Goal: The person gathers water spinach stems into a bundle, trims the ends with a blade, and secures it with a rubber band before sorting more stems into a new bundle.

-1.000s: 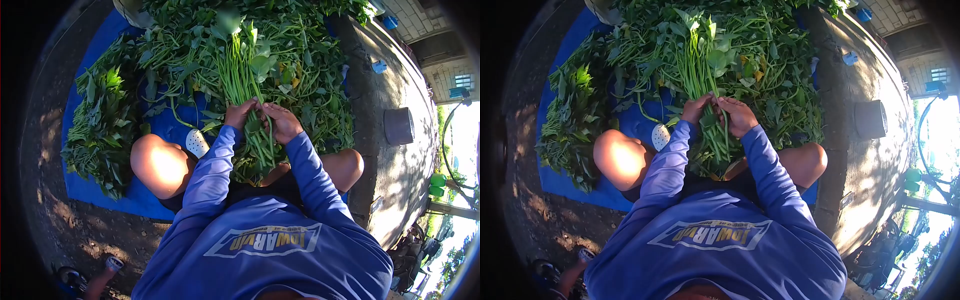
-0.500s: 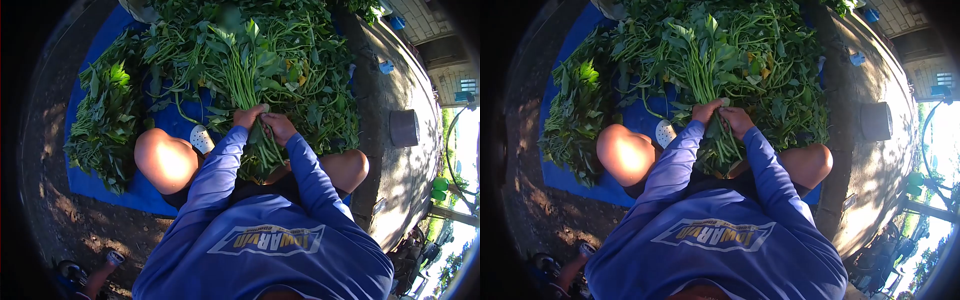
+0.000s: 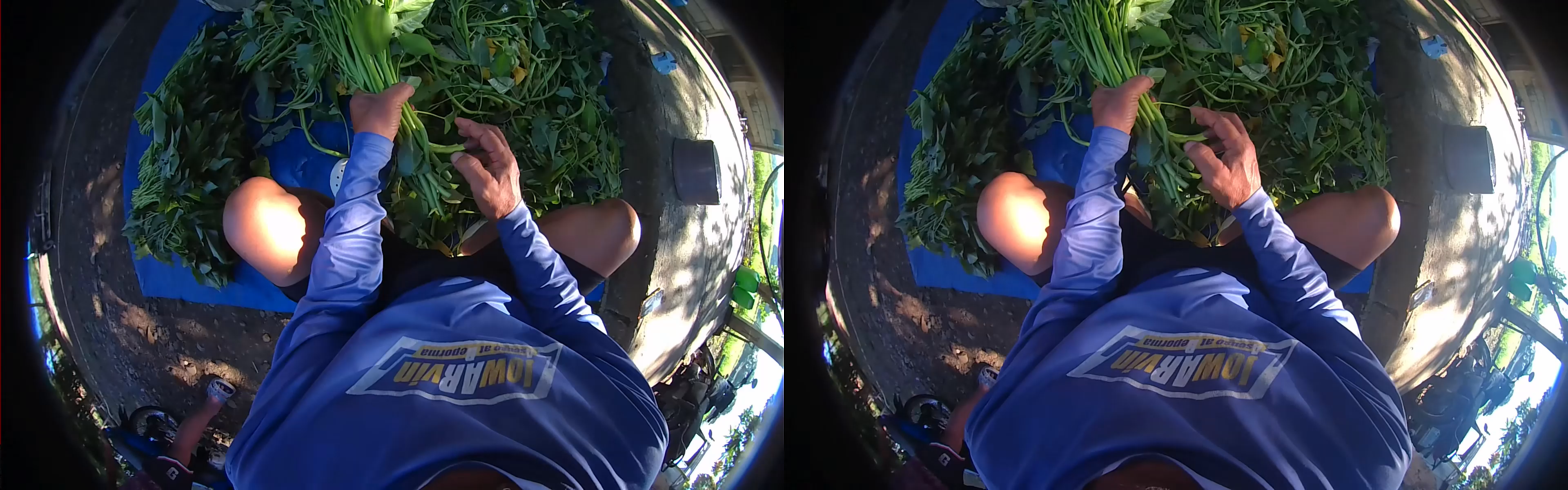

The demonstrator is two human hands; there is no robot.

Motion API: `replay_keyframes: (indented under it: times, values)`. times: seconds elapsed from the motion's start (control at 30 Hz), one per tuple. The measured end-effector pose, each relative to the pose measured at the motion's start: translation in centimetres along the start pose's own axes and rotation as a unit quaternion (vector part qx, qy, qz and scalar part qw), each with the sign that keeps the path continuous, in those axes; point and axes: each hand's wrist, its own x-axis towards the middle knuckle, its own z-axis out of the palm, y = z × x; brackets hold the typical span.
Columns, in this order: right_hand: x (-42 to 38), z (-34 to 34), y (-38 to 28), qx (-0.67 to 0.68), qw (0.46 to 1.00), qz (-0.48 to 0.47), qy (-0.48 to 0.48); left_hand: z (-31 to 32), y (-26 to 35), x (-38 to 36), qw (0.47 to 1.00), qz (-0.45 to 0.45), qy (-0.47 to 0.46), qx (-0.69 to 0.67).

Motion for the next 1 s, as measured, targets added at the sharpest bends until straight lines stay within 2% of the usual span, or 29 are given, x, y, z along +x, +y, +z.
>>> replay_keyframes:
  times: [0.03, 0.1, 0.17, 0.23, 0.27, 0.3, 0.37, 0.4, 0.43, 0.47, 0.5, 0.53, 0.57, 0.6, 0.67, 0.77, 0.9, 1.0]
  values:
    - [0.3, 0.4, -1.3, -0.09, 0.992, -0.082, -0.016, 0.2, 0.4, 0.0, 1.0, 0.005, -0.007, -0.001]
    - [0.5, 1.9, -2.9, -0.266, 0.933, -0.236, -0.046, 0.4, 0.9, -0.2, 1.0, 0.013, -0.021, -0.002]
    - [-0.3, 2.7, -2.5, -0.135, 0.965, -0.221, -0.048, 0.5, 1.3, -0.5, 1.0, 0.023, -0.01, -0.018]
    - [0.3, 2.6, -2.6, -0.01, 0.974, -0.221, -0.055, 0.7, 3.7, -0.4, 0.999, 0.026, 0.029, -0.018]
    - [-0.9, 2.2, -3.4, 0.132, 0.986, -0.062, -0.081, 0.6, 5.1, -0.5, 0.998, 0.022, 0.05, -0.03]
    - [-1.8, 1.6, -4.4, 0.227, 0.971, 0.022, -0.071, 0.0, 5.8, 0.3, 0.998, 0.031, 0.052, -0.025]
    - [-2.0, -0.2, -4.7, 0.098, 0.989, -0.048, -0.102, -1.8, 7.8, 3.2, 0.997, 0.056, 0.054, -0.016]
    - [-1.6, -1.4, -4.3, 0.016, 0.986, -0.021, -0.165, -2.4, 9.4, 4.1, 0.996, 0.074, 0.05, -0.003]
    - [-0.8, -2.5, -4.8, -0.037, 0.967, 0.12, -0.223, -2.9, 11.4, 4.7, 0.995, 0.089, 0.047, 0.01]
    - [-0.5, -2.9, -1.2, -0.164, 0.967, -0.004, -0.192, -3.4, 13.5, 5.1, 0.993, 0.103, 0.044, 0.023]
    - [0.3, -2.7, 2.8, -0.287, 0.936, -0.129, -0.156, -3.9, 15.5, 5.7, 0.993, 0.075, 0.06, 0.062]
    - [2.1, -2.4, 3.4, -0.288, 0.946, -0.124, -0.086, -4.4, 17.0, 6.2, 0.994, 0.073, 0.047, 0.07]
    - [4.7, -1.9, 3.0, -0.21, 0.975, -0.004, -0.068, -4.9, 17.8, 6.6, 0.994, 0.072, 0.035, 0.077]
    - [7.1, -1.6, 2.7, -0.127, 0.984, 0.12, -0.047, -5.3, 17.8, 6.8, 0.994, 0.073, 0.033, 0.07]
    - [11.0, -0.6, 6.8, -0.263, 0.954, 0.135, -0.045, -5.8, 17.8, 7.3, 0.995, 0.076, 0.026, 0.056]
    - [13.0, 2.6, 10.7, -0.356, 0.926, 0.117, 0.042, -5.9, 18.4, 7.1, 0.997, 0.044, 0.03, 0.057]
    - [13.6, 3.4, 12.9, -0.357, 0.927, 0.107, 0.046, -5.9, 18.6, 7.1, 0.998, 0.026, 0.034, 0.049]
    - [13.8, 1.4, 13.0, -0.216, 0.972, 0.078, 0.053, -6.2, 19.3, 6.5, 0.998, -0.005, 0.031, 0.06]
